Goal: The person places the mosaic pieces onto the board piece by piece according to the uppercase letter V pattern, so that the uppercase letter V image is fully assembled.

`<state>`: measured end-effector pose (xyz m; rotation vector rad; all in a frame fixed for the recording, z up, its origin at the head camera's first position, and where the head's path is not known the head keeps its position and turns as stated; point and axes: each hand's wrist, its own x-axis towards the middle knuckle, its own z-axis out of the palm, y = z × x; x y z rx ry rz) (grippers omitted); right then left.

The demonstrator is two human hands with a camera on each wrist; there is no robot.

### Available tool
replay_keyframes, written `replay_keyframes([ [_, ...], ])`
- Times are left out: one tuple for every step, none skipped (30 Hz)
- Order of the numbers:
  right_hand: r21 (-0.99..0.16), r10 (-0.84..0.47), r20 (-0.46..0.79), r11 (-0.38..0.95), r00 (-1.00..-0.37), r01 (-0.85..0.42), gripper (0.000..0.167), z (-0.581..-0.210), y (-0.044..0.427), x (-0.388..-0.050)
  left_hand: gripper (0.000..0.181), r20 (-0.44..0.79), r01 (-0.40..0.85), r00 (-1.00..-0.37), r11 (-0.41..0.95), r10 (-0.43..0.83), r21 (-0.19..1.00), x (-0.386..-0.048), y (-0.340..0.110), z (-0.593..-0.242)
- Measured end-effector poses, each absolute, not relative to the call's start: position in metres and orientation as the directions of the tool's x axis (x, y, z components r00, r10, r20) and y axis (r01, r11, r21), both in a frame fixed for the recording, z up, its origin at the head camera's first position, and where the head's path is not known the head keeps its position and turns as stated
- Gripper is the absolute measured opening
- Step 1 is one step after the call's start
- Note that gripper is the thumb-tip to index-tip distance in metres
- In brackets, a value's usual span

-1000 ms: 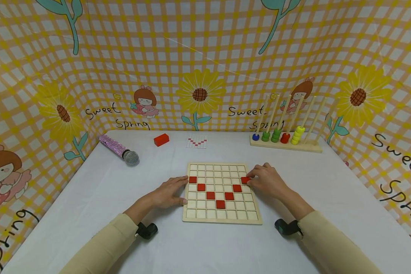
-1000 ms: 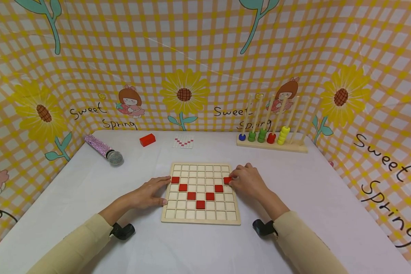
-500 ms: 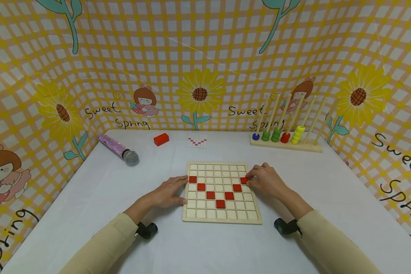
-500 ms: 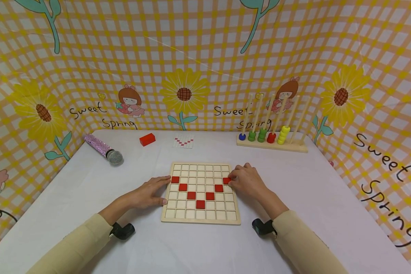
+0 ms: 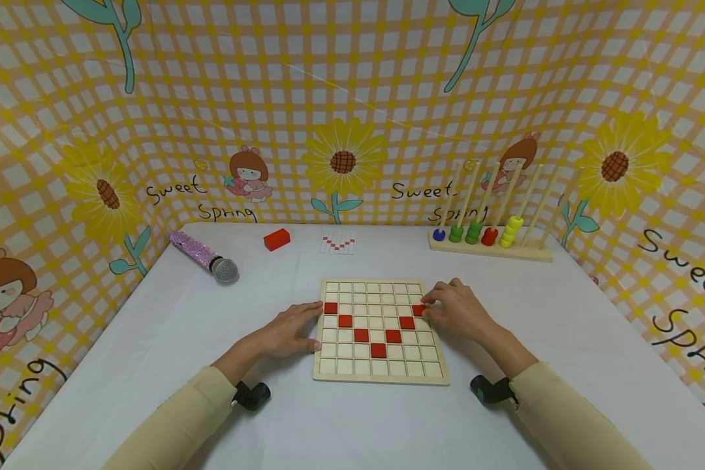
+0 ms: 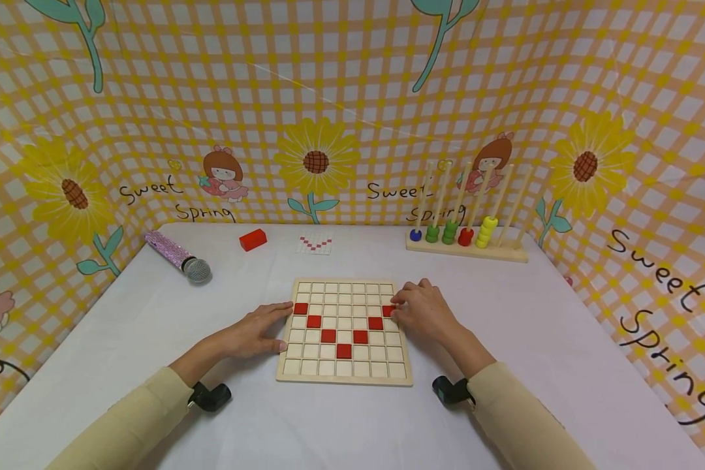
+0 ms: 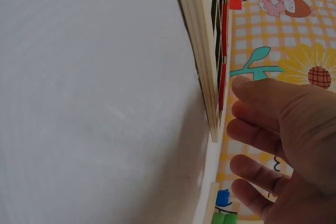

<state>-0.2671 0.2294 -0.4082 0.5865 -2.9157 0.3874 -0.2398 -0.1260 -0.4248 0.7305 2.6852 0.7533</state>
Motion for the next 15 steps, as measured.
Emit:
replay_keyframes([
  [-0.223, -0.359, 0.194, 0.890, -0.913, -0.398, 0.020, -0.407, 0.229, -0.266, 0.075, -0.110, 0.397, -0.841, 0.742, 0.530, 0.541, -0.240, -0.126, -0.424],
  [-0.224, -0.359, 0.198, 0.889, -0.912, -0.399, 0.021, -0.406, 0.229, -0.266, 0.075, -0.108, 0.398, -0.841, 0.741, 0.531, 0.540, -0.240, -0.126, -0.424],
  [-0.223, -0.358, 0.202, 0.889, -0.912, -0.399, 0.021, -0.405, 0.229, -0.265, 0.076, -0.111, 0.399, -0.840, 0.744, 0.530, 0.536, -0.240, -0.126, -0.424],
  [-0.223, -0.357, 0.206, 0.890, -0.911, -0.399, 0.022, -0.404, 0.229, -0.264, 0.076, -0.114, 0.399, -0.840, 0.747, 0.530, 0.532, -0.239, -0.126, -0.423],
  [-0.224, -0.354, 0.209, 0.890, -0.912, -0.397, 0.022, -0.403, 0.229, -0.263, 0.076, -0.116, 0.400, -0.841, 0.750, 0.529, 0.527, -0.239, -0.126, -0.423],
  [-0.225, -0.351, 0.214, 0.890, -0.912, -0.396, 0.024, -0.402, 0.229, -0.262, 0.076, -0.117, 0.400, -0.841, 0.753, 0.528, 0.523, -0.239, -0.126, -0.422],
  [-0.224, -0.350, 0.220, 0.890, -0.910, -0.397, 0.025, -0.401, 0.230, -0.261, 0.076, -0.117, 0.402, -0.842, 0.756, 0.527, 0.517, -0.239, -0.126, -0.421],
  [-0.220, -0.349, 0.228, 0.891, -0.909, -0.397, 0.026, -0.400, 0.230, -0.261, 0.076, -0.117, 0.402, -0.843, 0.759, 0.525, 0.513, -0.239, -0.125, -0.421],
  [-0.218, -0.347, 0.237, 0.891, -0.908, -0.398, 0.027, -0.399, 0.230, -0.260, 0.077, -0.121, 0.400, -0.844, 0.764, 0.522, 0.507, -0.239, -0.125, -0.420],
  [-0.216, -0.346, 0.248, 0.891, -0.905, -0.400, 0.028, -0.397, 0.230, -0.260, 0.077, -0.120, 0.399, -0.846, 0.765, 0.520, 0.505, -0.239, -0.125, -0.420],
  [-0.215, -0.345, 0.258, 0.890, -0.902, -0.402, 0.029, -0.396, 0.231, -0.259, 0.077, -0.119, 0.398, -0.847, 0.767, 0.518, 0.504, -0.239, -0.125, -0.419],
  [-0.211, -0.346, 0.270, 0.889, -0.899, -0.405, 0.029, -0.395, 0.231, -0.258, 0.077, -0.119, 0.396, -0.848, 0.766, 0.517, 0.506, -0.238, -0.125, -0.419],
  [-0.207, -0.346, 0.281, 0.889, -0.895, -0.408, 0.030, -0.394, 0.232, -0.257, 0.077, -0.117, 0.395, -0.849, 0.765, 0.515, 0.508, -0.239, -0.125, -0.419],
  [-0.206, -0.343, 0.291, 0.889, -0.893, -0.409, 0.030, -0.393, 0.232, -0.256, 0.077, -0.120, 0.391, -0.850, 0.768, 0.512, 0.507, -0.238, -0.125, -0.419],
  [-0.206, -0.341, 0.299, 0.888, -0.891, -0.410, 0.030, -0.392, 0.233, -0.256, 0.077, -0.116, 0.392, -0.851, 0.766, 0.512, 0.509, -0.238, -0.125, -0.418],
])
